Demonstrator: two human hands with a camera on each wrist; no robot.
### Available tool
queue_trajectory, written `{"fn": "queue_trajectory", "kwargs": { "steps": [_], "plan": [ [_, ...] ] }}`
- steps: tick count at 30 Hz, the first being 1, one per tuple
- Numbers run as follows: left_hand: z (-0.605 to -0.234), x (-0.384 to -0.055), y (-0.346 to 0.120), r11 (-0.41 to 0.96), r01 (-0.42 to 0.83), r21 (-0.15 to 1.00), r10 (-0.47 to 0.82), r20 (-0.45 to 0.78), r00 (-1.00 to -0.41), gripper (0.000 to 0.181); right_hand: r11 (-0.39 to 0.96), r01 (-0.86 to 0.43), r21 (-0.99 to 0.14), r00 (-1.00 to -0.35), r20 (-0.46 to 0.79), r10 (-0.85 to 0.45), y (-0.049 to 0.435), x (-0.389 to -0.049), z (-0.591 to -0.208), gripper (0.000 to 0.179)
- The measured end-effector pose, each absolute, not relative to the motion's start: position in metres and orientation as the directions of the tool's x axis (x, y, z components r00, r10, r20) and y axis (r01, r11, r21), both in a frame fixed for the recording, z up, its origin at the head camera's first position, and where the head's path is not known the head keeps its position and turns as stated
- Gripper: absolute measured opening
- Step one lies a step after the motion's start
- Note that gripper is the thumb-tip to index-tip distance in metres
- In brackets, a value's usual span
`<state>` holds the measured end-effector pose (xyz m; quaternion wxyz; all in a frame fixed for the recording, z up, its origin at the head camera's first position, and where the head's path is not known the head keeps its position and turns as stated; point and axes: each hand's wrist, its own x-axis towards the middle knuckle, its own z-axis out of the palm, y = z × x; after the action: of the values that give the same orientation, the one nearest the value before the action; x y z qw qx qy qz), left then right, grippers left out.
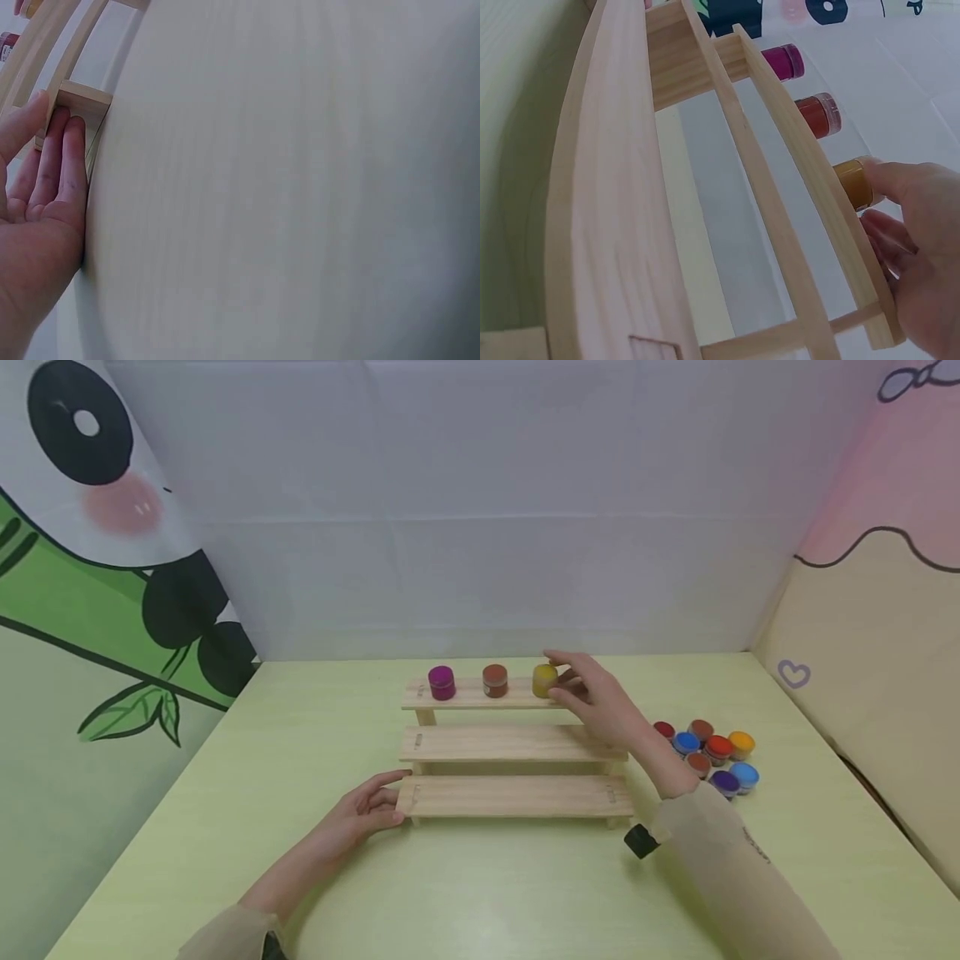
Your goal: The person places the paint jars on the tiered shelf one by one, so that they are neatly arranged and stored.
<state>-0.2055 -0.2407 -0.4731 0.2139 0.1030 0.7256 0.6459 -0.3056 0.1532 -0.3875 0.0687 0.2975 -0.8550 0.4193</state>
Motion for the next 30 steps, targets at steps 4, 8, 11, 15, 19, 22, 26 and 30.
{"fn": "queue_trajectory", "kwargs": {
  "steps": [4, 8, 11, 15, 19, 22, 26, 30],
  "plan": [
    [-0.474, -0.205, -0.241, 0.146, -0.121, 0.982, 0.428, -0.173, -0.887, 0.07, 0.489, -0.553, -0.675, -0.825, 0.358, -0.438, 0.158, -0.304, -0.387, 0.056],
    [-0.474, -0.205, -0.242, 0.147, -0.114, 0.982, 0.432, -0.168, -0.886, 0.069, 0.494, -0.551, -0.673, -0.827, 0.363, -0.429, 0.165, -0.301, -0.386, 0.056],
    [-0.474, -0.206, -0.241, 0.145, -0.114, 0.983, 0.434, -0.166, -0.886, 0.069, 0.497, -0.562, -0.661, -0.822, 0.382, -0.422, 0.17, -0.299, -0.386, 0.056],
    [-0.473, -0.206, -0.241, 0.145, -0.112, 0.983, 0.435, -0.165, -0.885, 0.069, 0.515, -0.576, -0.634, -0.815, 0.403, -0.416, 0.179, -0.296, -0.386, 0.055],
    [-0.472, -0.205, -0.241, 0.15, -0.114, 0.982, 0.432, -0.169, -0.886, 0.069, 0.523, -0.584, -0.621, -0.811, 0.421, -0.406, 0.187, -0.292, -0.387, 0.054],
    [-0.472, -0.205, -0.241, 0.156, -0.125, 0.98, 0.423, -0.18, -0.888, 0.07, 0.528, -0.6, -0.601, -0.8, 0.448, -0.4, 0.194, -0.289, -0.388, 0.055],
    [-0.472, -0.206, -0.241, 0.164, -0.137, 0.977, 0.413, -0.195, -0.89, 0.07, 0.535, -0.624, -0.569, -0.78, 0.488, -0.392, 0.203, -0.285, -0.39, 0.056],
    [-0.473, -0.206, -0.241, 0.172, -0.155, 0.973, 0.401, -0.213, -0.891, 0.07, 0.567, -0.61, -0.553, -0.788, 0.501, -0.359, 0.211, -0.284, -0.392, 0.054]
  ]
}}
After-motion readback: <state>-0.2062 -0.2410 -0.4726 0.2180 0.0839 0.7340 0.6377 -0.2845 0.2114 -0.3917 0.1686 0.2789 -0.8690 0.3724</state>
